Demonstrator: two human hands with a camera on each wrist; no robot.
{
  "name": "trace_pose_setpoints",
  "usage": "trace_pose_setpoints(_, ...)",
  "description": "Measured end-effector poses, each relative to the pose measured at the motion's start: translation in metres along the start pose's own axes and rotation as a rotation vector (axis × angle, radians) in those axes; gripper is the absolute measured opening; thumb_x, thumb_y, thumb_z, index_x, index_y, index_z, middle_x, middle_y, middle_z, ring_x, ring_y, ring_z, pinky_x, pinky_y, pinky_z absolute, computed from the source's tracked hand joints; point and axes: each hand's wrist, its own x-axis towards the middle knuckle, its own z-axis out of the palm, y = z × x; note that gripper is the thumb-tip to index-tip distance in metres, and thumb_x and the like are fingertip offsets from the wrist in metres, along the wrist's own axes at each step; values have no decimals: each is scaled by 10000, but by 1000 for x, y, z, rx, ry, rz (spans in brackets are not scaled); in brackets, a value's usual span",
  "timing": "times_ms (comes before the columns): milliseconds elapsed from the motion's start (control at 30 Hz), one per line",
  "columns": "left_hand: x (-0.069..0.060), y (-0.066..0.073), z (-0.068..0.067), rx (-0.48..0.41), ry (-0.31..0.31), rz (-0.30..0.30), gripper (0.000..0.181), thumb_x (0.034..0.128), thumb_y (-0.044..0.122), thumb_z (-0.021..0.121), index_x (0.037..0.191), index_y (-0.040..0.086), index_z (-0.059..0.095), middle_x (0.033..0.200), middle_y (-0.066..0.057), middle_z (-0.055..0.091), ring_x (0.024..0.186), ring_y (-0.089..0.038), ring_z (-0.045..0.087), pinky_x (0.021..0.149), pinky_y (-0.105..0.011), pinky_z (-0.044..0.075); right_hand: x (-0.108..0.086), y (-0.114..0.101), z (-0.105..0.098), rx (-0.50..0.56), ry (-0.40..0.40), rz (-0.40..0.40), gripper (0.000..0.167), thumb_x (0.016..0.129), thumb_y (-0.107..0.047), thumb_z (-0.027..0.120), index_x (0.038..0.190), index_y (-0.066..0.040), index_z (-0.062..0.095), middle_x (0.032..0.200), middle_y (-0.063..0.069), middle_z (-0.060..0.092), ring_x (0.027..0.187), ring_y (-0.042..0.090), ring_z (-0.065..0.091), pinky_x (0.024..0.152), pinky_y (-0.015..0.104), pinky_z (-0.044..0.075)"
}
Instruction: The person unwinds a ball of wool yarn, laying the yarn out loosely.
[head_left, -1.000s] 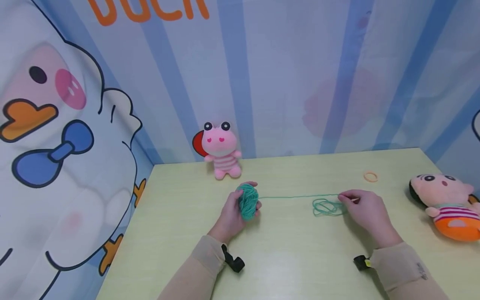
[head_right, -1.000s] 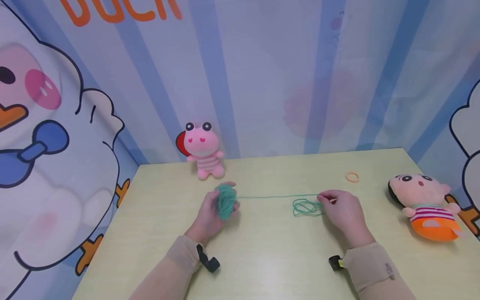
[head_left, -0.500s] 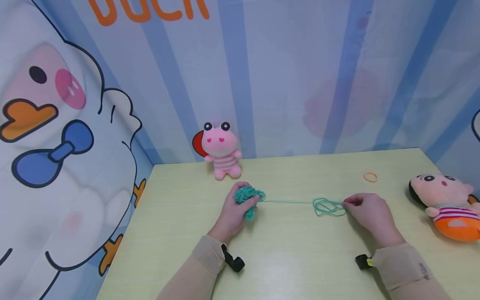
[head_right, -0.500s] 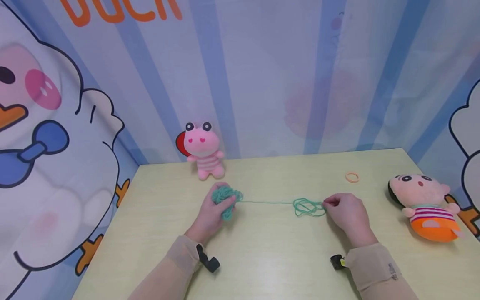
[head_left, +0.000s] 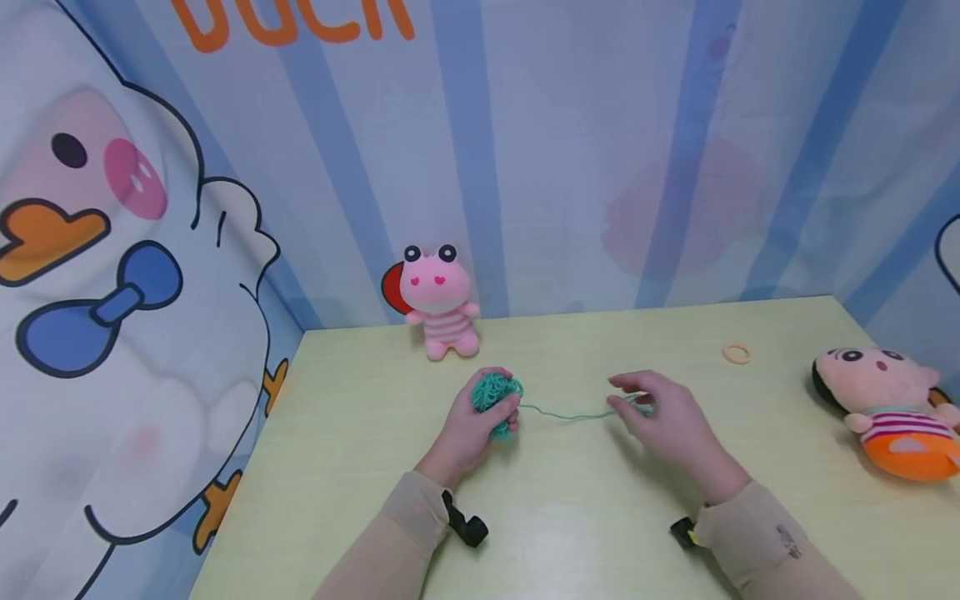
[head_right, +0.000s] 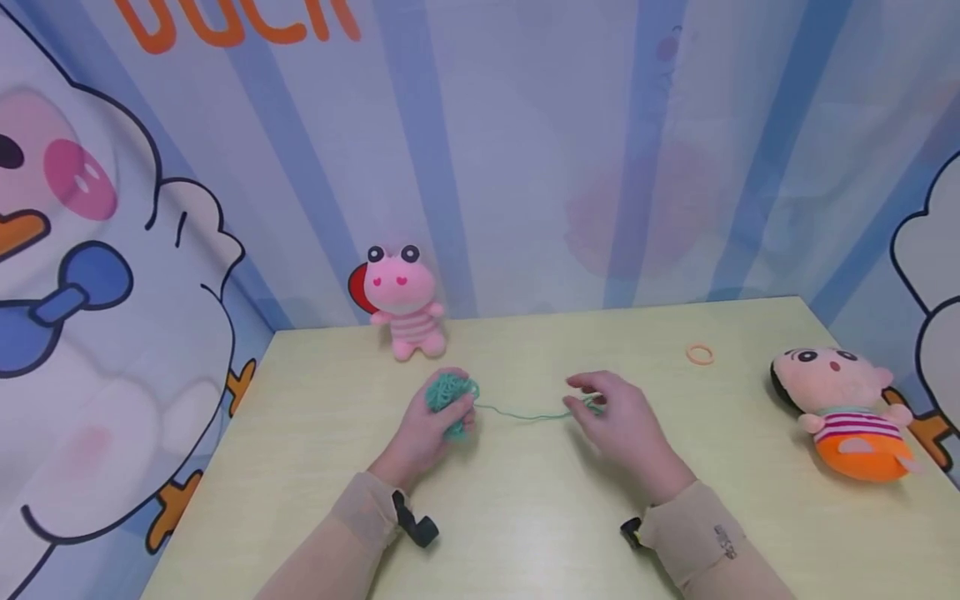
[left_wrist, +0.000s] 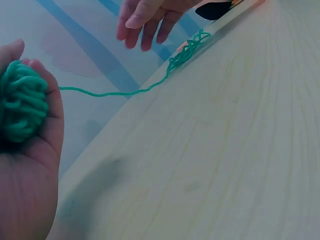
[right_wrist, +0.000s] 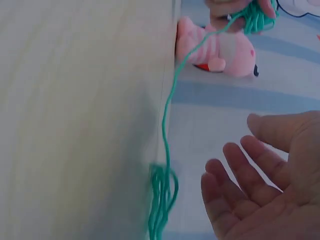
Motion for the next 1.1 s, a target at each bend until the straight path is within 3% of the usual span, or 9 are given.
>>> trace_pose_setpoints(133, 0, -1, -2, -16, -6, 3, 328, 1074, 58, 680, 1367, 124, 548, 1101, -16, 622, 822, -167, 584, 731, -246, 579, 10, -21, 31, 88, -158, -58, 492, 1098, -315, 702, 1515, -61, 638, 1497, 144, 704, 1368, 428, 681, 1144, 612, 566)
trace_pose_setpoints(233, -1, -2, -3, -24, -14, 15, 290, 1073, 61, 687, 1316, 167, 570, 1159, -11, 656, 824, -161, 586, 730, -244, 577, 18, -32, 52, 122, -229, -75, 518, 1105, -323, 687, 1552, -71, 610, 1542, 123, 679, 1412, 416, 659, 1176, 593, 550)
trace_pose_setpoints(367, -1, -1, -3, -19, -25, 25, 263, 1073, 69, 692, 1291, 150, 569, 1307, -36, 734, 845, -147, 612, 733, -238, 583, 26, -43, 69, 115, -224, -111, 395, 1101, -274, 692, 1440, -71, 705, 1395, 109, 765, 1198, 300, 769, 1036, 476, 645)
trace_pose_setpoints(467, 0, 0, -3, -16, -17, 23, 331, 1071, 65, 696, 1361, 112, 544, 1274, -53, 747, 846, -142, 619, 727, -235, 583, 28, -47, 74, 96, -188, -116, 252, 1088, -223, 709, 1282, -86, 794, 1194, 57, 823, 964, 159, 744, 867, 344, 641)
trace_pose_setpoints(633, 1, 0, -4, 0, 8, 24, 552, 1065, 41, 689, 1555, 31, 434, 1098, -17, 652, 830, -147, 612, 730, -240, 587, 25, -45, 68, 97, -155, -65, 167, 1079, -209, 725, 1171, -126, 836, 1055, -16, 823, 867, 95, 660, 790, 264, 576)
trace_pose_setpoints(733, 0, 2, -4, -24, -6, 24, 582, 1070, 40, 658, 1583, 2, 384, 1114, -22, 616, 861, -145, 626, 762, -248, 610, 21, -39, 58, 117, -128, -21, 162, 1080, -206, 725, 1172, -133, 837, 1057, -15, 821, 871, 131, 661, 778, 269, 571)
trace_pose_setpoints(933, -5, 5, -2, -154, -86, 17, 285, 1075, 73, 559, 1346, 146, 508, 1190, -17, 559, 882, -145, 663, 798, -265, 637, 12, -21, 31, 121, -49, 24, 187, 1088, -200, 713, 1210, -106, 820, 1091, 42, 831, 882, 156, 677, 740, 250, 554)
trace_pose_setpoints(1100, -6, 4, -4, -217, -184, 4, 203, 1078, 106, 496, 1245, 219, 479, 1415, -40, 619, 907, -157, 637, 822, -267, 603, 5, -9, 11, 86, 23, 44, 224, 1093, -226, 710, 1230, -79, 807, 1093, 83, 840, 912, 165, 722, 743, 224, 569)
